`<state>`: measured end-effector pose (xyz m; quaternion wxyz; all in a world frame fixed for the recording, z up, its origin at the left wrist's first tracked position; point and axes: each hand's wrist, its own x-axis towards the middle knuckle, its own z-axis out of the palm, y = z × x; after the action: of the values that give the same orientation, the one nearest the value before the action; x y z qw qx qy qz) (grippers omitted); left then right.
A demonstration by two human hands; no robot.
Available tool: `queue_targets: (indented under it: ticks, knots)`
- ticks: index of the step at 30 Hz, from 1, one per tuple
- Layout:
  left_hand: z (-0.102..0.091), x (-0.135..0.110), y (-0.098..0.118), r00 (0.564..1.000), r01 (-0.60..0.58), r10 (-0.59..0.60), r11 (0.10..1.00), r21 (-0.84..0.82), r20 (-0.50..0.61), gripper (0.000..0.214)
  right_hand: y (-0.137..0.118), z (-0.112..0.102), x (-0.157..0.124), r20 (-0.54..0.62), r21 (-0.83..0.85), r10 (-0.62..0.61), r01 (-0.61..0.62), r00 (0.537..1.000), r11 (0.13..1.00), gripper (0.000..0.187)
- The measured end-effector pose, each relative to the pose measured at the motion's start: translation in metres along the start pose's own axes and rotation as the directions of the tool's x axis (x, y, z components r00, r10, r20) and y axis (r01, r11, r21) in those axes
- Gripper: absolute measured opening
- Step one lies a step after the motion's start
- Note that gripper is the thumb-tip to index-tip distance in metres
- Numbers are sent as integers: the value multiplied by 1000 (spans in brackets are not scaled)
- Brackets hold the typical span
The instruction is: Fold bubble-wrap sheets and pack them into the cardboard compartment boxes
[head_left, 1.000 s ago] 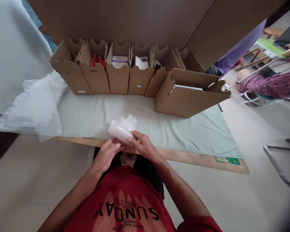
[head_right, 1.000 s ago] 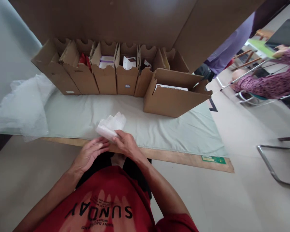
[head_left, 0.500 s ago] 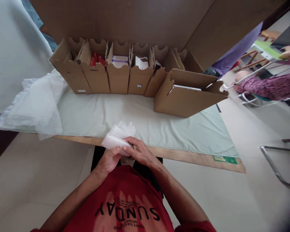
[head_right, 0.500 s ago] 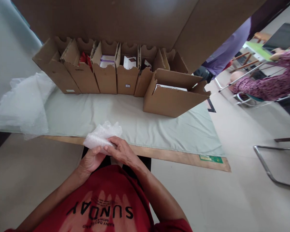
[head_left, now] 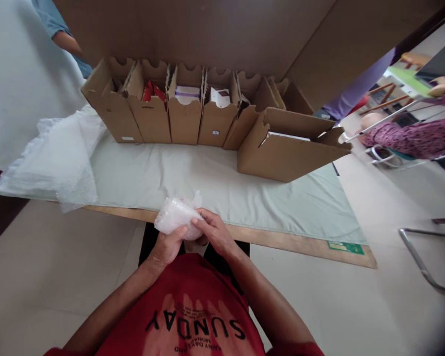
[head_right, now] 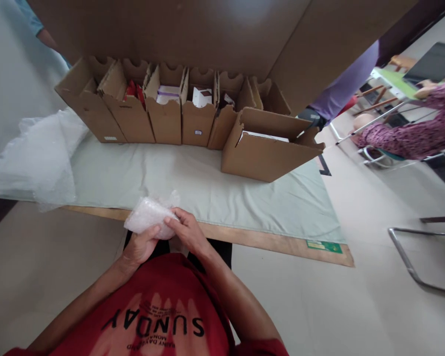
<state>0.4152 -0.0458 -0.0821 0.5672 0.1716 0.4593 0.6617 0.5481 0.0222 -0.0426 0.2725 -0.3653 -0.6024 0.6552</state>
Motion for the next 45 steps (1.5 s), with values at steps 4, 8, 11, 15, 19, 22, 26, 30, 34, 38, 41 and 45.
queue_targets:
  ticks: [4,8,11,15,19,22,26,30,34,38,41,45]
  knots:
    - [1,5,5,997,-35,38,998,44,-66,65,10,1,-2,-224,-463,-297,166,928,870,39]
    - [1,5,14,998,58,-58,998,30,23,65,10,-20,-3,-253,-421,-262,138,931,897,67]
    - [1,3,18,979,180,-177,984,-16,99,69,8,-33,-3,-154,-139,-96,75,983,987,65]
    - [-1,3,20,961,238,-230,970,-40,153,73,11,-37,-5,-168,59,-33,44,985,997,45]
    - [-4,3,21,941,256,-250,967,7,228,74,11,-34,-6,-198,107,2,20,980,994,34]
    - [-3,4,20,936,274,-268,962,7,226,74,6,-30,-4,-241,59,-16,31,970,998,27]
    - [-2,5,16,950,282,-272,958,-47,155,73,-1,-22,0,-345,-79,-92,69,934,994,21]
    - [-4,7,15,941,321,-310,944,-75,134,70,-1,-16,2,-341,-73,-80,59,937,996,23]
    - [-7,8,14,935,348,-337,932,-102,114,70,1,-15,2,-348,-67,-64,44,935,997,26]
    - [-9,9,15,929,369,-365,924,-97,59,73,4,-22,-5,-217,34,-14,22,976,999,43]
    - [-9,10,14,923,381,-373,921,-85,94,74,9,-23,-11,-60,190,27,-15,998,982,51]
    - [-5,10,8,900,408,-397,912,-29,177,73,17,-21,-11,-74,254,48,-27,996,967,49]
